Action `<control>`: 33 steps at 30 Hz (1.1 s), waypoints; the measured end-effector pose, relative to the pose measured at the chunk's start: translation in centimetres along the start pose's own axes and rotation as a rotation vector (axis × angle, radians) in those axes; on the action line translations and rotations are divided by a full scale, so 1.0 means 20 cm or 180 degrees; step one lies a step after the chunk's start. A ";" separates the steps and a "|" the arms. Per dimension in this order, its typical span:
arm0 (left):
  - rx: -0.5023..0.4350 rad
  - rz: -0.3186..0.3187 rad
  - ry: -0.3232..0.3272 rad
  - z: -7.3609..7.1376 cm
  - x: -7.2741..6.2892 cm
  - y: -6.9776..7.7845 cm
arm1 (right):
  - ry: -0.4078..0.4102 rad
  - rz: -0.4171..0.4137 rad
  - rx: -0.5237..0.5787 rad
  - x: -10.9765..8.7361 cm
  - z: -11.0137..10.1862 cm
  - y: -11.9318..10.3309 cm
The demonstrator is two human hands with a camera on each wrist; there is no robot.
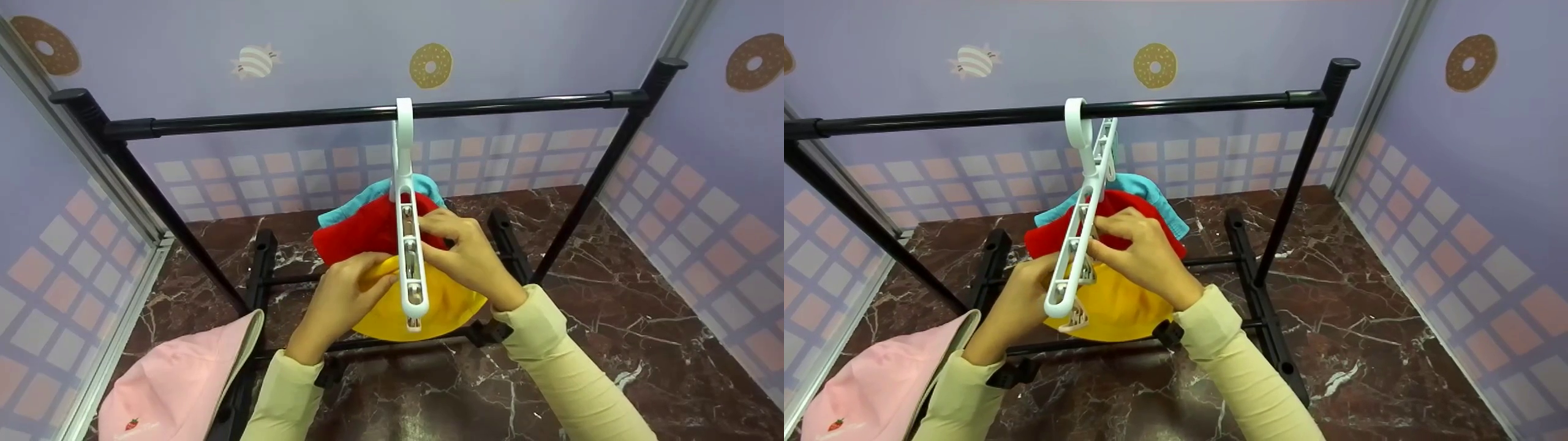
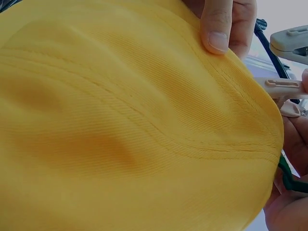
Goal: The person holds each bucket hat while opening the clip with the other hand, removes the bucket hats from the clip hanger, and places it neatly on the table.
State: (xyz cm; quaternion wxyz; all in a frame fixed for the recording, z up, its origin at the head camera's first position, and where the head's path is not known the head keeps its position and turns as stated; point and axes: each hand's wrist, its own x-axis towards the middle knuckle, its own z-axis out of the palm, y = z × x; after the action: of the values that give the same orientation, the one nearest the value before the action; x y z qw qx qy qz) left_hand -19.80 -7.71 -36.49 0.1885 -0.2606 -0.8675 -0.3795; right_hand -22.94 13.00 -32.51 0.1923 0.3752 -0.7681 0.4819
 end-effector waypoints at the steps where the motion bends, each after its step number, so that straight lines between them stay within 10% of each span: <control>1: 0.0000 -0.0002 0.0005 0.00 0.00 0.00 | 0.0002 0.0001 0.0003 0.00 0.00 0.00; 33: -0.0033 0.0051 0.0197 0.03 -0.01 -0.01 | 0.0061 0.0000 0.0000 0.00 0.00 0.02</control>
State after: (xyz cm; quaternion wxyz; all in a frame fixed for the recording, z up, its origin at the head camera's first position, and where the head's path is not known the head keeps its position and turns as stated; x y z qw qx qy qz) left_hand -19.82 -7.41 -37.11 0.2169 -0.2566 -0.8572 -0.3903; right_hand -23.13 13.05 -32.78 0.1997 0.3706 -0.7663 0.4854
